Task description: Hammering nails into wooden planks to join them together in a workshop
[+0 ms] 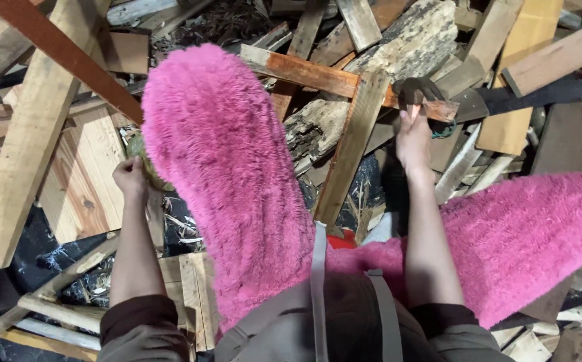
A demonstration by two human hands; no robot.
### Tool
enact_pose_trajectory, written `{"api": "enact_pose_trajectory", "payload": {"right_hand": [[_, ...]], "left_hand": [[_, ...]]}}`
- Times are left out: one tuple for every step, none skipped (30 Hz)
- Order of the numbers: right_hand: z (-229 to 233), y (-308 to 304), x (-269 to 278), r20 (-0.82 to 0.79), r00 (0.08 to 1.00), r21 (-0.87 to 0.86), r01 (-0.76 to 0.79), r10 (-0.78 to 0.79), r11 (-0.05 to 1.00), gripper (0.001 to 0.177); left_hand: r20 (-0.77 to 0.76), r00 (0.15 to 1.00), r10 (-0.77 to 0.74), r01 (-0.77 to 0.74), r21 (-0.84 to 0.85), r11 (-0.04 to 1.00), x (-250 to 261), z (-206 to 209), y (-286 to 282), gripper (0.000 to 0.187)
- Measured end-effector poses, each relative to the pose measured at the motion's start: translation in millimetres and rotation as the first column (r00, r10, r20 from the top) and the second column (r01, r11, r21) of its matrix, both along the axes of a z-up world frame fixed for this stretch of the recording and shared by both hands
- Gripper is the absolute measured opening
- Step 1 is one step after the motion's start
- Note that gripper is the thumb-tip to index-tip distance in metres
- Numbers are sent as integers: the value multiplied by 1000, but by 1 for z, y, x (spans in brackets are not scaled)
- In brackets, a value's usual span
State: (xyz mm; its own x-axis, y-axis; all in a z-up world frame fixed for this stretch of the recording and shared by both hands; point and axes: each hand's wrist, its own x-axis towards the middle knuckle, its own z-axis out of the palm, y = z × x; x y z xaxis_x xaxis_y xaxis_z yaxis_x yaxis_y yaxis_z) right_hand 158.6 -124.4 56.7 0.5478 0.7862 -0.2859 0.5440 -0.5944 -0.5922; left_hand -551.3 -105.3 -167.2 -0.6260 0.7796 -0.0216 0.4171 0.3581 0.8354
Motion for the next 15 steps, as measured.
{"api": "enact_pose_trajectory", "payload": {"right_hand": [[-11,0,7,-12,1000,35,1,0,999,50],[-4,1,3,-13,1000,35,-8,8,999,50],[3,0,-1,-3,1000,28,-7,7,1000,51],[11,-1,-4,7,1000,21,-5,5,1000,53],[8,0,-3,8,1000,15,-8,8,1000,53],[5,0,-1,5,1000,29,-6,6,1000,53],[3,4,0,2,1000,52,-4,4,999,54],[4,3,0,3,1000,54,-8,8,999,54],[5,2,0,16,1000,27,-5,5,1000,56],[6,1,-1,29,1000,1,-2,2,1000,59],[6,0,-3,28,1000,2,-5,5,1000,59],[6,-1,-5,22,1000,14,-2,2,1000,57],[5,-2,-7,17,1000,27,0,-1,1000,55],[12,-1,-9,16,1000,26,-2,2,1000,55],[18,1,-12,23,1000,24,-7,7,1000,55]], "left_hand": [[77,997,26,-25,-16,1000,-5,5,-8,14],[76,997,35,-33,-17,999,-2,21,-14,14],[316,946,68,-84,35,996,1,36,-21,12],[539,838,83,-145,74,987,5,52,-28,10],[540,837,89,-148,67,987,3,55,-34,10],[660,746,91,-218,113,969,0,59,-39,9],[766,638,73,-295,156,943,-3,64,-41,7],[767,637,74,-298,157,941,-4,71,-43,7],[788,614,50,-319,190,928,-7,79,-46,9],[807,590,24,-340,222,914,-9,87,-49,11],[806,592,25,-342,223,913,-2,103,-51,11],[791,611,25,-341,235,910,4,120,-53,12],[777,629,25,-340,247,907,12,136,-55,14],[777,630,26,-342,247,907,15,145,-53,14],[741,672,-1,-284,259,923,17,156,-52,14]]}}
